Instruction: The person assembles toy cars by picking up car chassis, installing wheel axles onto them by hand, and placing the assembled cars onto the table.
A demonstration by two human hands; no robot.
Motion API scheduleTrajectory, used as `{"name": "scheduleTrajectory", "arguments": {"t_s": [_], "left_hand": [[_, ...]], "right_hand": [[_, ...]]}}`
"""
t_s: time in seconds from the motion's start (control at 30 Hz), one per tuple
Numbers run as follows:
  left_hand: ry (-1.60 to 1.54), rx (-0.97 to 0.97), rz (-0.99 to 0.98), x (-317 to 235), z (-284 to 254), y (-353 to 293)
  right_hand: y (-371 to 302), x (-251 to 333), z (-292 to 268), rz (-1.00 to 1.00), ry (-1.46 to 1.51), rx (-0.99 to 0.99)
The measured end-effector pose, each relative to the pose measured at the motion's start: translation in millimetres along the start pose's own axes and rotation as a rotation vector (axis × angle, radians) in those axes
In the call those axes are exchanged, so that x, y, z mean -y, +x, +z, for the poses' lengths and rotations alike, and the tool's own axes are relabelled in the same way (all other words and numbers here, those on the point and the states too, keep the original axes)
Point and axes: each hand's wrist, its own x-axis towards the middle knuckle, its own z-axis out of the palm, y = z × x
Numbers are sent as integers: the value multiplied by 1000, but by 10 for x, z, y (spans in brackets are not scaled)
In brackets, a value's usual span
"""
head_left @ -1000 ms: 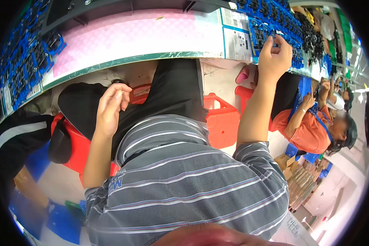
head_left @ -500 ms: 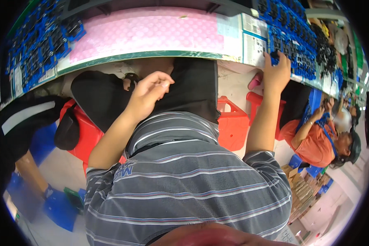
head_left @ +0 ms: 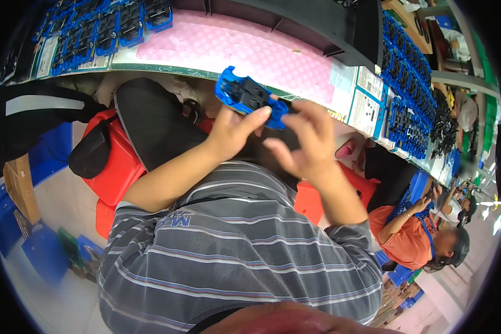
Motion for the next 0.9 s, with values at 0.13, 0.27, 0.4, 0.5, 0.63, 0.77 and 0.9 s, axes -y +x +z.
{"name": "scheduleTrajectory", "arguments": {"t_s": [0.13, 0.27, 0.4, 0.5, 0.63, 0.77, 0.9], "left_hand": [[-116, -102, 5, -183, -207, -126], [-40, -161, 61, -128, -337, -212], [-54, -223, 52, -87, -258, -302], [-77, -180, 59, -90, -277, -360], [-69, -186, 87, -112, -320, -358], [-42, -180, 80, -175, -335, -361], [-43, -173, 30, -156, -376, -326]], "right_hand": [[1077, -537, -118, -136, -104, -155], [2211, -892, -44, 64, -202, 83], [2713, -1509, 465, 126, -536, 387], [2804, -1409, 666, 128, -562, 438], [2628, -1556, 607, 23, -563, 532], [2455, -1661, 282, -18, -556, 539], [2290, -1817, 2, 3, -492, 545]]}}
